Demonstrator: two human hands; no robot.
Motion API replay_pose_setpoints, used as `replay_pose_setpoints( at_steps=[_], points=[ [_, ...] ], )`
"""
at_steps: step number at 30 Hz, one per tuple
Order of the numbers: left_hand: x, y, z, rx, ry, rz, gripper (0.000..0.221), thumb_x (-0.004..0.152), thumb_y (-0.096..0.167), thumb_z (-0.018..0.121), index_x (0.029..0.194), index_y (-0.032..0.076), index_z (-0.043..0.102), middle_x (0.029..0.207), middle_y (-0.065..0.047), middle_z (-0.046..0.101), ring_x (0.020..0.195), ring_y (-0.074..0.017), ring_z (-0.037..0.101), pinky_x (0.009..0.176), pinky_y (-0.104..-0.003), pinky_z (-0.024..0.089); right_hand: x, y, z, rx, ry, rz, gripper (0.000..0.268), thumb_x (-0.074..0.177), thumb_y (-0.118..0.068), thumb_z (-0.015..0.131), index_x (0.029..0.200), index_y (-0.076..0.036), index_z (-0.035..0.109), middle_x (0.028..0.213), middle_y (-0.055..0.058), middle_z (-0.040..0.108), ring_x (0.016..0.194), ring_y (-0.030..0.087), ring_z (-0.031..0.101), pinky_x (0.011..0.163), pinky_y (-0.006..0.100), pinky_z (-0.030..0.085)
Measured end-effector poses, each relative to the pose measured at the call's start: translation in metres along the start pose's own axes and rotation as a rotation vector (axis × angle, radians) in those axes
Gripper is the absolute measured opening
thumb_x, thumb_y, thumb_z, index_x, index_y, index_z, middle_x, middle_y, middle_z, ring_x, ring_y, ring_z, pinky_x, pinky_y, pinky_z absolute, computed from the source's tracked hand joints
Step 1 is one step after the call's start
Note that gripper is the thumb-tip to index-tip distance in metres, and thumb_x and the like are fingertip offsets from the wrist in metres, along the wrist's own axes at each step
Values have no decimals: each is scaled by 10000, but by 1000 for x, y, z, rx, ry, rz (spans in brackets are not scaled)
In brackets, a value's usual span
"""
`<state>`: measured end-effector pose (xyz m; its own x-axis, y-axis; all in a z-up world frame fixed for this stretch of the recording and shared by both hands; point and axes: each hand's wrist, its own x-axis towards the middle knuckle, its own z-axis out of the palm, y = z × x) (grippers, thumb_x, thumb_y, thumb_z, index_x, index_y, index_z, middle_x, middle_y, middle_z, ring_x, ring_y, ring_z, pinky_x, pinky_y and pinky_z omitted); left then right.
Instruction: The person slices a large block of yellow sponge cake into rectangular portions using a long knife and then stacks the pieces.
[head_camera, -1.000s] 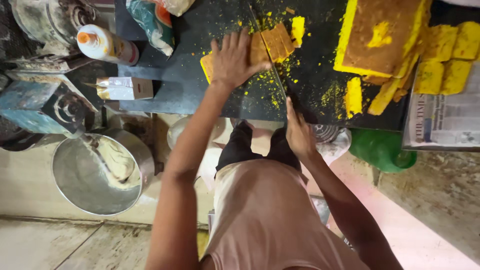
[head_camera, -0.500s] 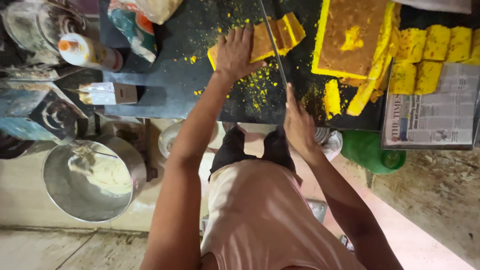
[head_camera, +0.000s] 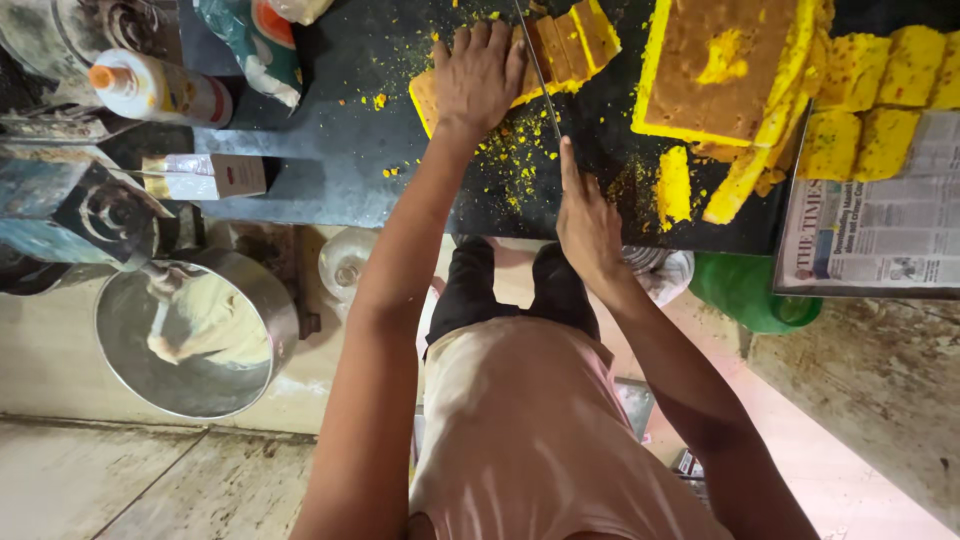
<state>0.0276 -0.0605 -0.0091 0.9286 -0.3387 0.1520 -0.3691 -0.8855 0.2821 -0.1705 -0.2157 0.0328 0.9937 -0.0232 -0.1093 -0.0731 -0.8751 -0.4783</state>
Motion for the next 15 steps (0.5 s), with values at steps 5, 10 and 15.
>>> replay_pose_setpoints(
  at_steps=[5, 10, 15],
  points=[
    [1, 0, -2, 2, 9, -2, 388, 1057, 414, 425, 1219, 110, 604, 1193, -109, 645, 1121, -317, 591, 949, -557, 395, -43, 7, -10, 65, 62, -86, 794, 975, 0, 581, 1661, -169, 219, 1235, 271, 653, 876, 488, 685, 735, 539, 569],
    [0, -1, -1, -7, 40, 24, 386, 1052, 394, 426, 1246, 118, 612, 1169, -100, 648, 1126, -289, 598, 904, -524, 404, -64, 5, -23, 46, 182, -215, 841, 889, -24, 595, 1632, -120, 215, 1252, 305, 635, 917, 470, 705, 713, 494, 587],
    [1, -2, 0, -55, 13, -5, 380, 1061, 391, 430, 1248, 117, 616, 1170, -89, 652, 1114, -287, 595, 925, -520, 406, 30, -2, 1, -16, 67, -122, 749, 1002, 32, 557, 1660, -136, 240, 1093, 263, 656, 832, 485, 666, 706, 543, 550]
  ],
)
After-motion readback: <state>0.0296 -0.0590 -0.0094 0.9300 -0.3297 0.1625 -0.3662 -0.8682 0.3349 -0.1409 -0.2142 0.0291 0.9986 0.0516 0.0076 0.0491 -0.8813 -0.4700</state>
